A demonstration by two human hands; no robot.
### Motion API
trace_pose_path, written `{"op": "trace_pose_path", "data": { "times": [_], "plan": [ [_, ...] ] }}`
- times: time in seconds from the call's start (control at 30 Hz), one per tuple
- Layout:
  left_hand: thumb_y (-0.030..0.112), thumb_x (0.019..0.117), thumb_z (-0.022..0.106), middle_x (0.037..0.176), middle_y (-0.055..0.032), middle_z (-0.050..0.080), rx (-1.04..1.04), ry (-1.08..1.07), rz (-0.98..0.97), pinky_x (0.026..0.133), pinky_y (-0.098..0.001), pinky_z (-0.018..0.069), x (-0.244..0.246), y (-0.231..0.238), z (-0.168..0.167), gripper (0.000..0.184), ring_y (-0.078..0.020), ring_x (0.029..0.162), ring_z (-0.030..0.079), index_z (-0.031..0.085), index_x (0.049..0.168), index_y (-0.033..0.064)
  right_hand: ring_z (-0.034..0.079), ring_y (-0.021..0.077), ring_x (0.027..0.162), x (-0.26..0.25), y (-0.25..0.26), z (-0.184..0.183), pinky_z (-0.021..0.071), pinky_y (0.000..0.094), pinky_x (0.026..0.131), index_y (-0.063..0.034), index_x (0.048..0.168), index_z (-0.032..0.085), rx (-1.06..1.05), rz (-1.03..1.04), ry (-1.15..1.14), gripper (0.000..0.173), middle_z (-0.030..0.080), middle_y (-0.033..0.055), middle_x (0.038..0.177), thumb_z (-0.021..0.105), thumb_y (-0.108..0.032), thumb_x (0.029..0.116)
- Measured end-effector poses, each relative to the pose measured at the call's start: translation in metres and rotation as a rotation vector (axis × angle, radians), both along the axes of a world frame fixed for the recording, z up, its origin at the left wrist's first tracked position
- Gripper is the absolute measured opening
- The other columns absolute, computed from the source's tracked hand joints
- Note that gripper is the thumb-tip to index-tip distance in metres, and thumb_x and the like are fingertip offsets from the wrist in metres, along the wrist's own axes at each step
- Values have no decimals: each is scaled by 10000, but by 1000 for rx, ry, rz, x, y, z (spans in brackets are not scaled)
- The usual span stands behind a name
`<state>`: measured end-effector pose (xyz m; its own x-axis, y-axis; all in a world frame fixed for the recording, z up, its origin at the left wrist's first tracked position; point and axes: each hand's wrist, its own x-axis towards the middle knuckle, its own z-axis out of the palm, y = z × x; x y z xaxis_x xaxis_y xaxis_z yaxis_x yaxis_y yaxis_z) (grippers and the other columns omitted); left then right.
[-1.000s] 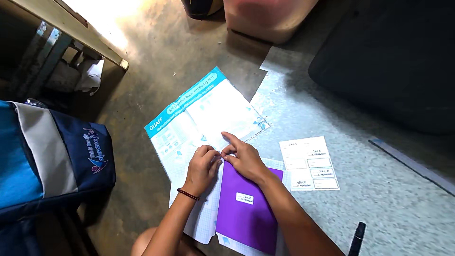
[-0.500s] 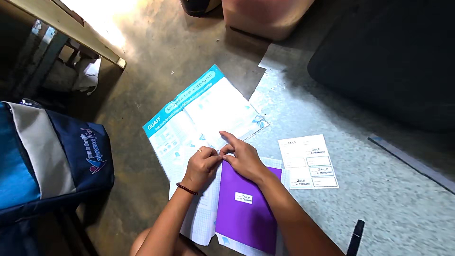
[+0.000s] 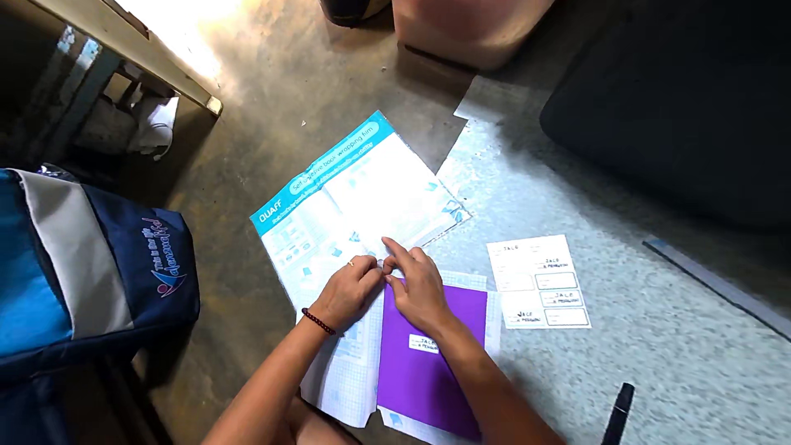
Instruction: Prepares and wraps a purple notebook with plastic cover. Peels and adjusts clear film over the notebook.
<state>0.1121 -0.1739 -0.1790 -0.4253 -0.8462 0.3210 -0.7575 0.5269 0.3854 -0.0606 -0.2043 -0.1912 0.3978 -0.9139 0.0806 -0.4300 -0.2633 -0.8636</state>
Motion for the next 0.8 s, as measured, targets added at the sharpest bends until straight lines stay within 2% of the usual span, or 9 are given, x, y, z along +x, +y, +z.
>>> {"op": "trace_pose_path", "data": {
  "times": [0.13, 0.23, 0.4, 0.57, 0.8],
  "plan": [
    [5, 964, 581, 922, -207, 690, -95, 27, 25, 795, -285, 577, -1, 7, -9, 132, -265, 839, 695, 707, 955, -36, 661, 311, 930, -1, 5, -5, 484, 528, 876, -27, 1407, 589, -46, -24, -62, 544, 760, 68, 1041, 632, 13, 866],
    [-6, 959, 582, 939, -216, 688, -129, 69, 41, 831, -270, 568, -2, 10, -15, 138, -257, 855, 692, 708, 988, -54, 648, 305, 919, -4, 3, -4, 468, 528, 865, -21, 1407, 589, -34, 24, -73, 533, 756, 65, 1011, 607, 10, 875],
    [-8, 970, 576, 982, -226, 681, -117, 100, 51, 854, -264, 564, -2, 12, -18, 125, -253, 895, 691, 692, 989, -48, 624, 292, 917, -6, 0, -4, 448, 526, 869, -45, 1401, 595, -18, 103, -42, 463, 736, 64, 1013, 585, -50, 938],
    [-19, 968, 568, 982, -216, 688, -100, 74, 19, 876, -271, 560, 2, 10, -15, 138, -258, 911, 691, 701, 994, -43, 624, 281, 917, -4, 0, -3, 438, 518, 876, -43, 1393, 590, -12, 101, -22, 465, 735, 47, 995, 605, -31, 928],
    [9, 965, 577, 927, -186, 681, -187, 72, 11, 839, -273, 558, 6, 13, -16, 130, -244, 867, 676, 705, 961, -12, 618, 271, 899, -3, 0, -3, 434, 509, 873, -56, 1387, 603, -20, 98, -5, 471, 728, 35, 963, 602, -6, 919]
  ]
}}
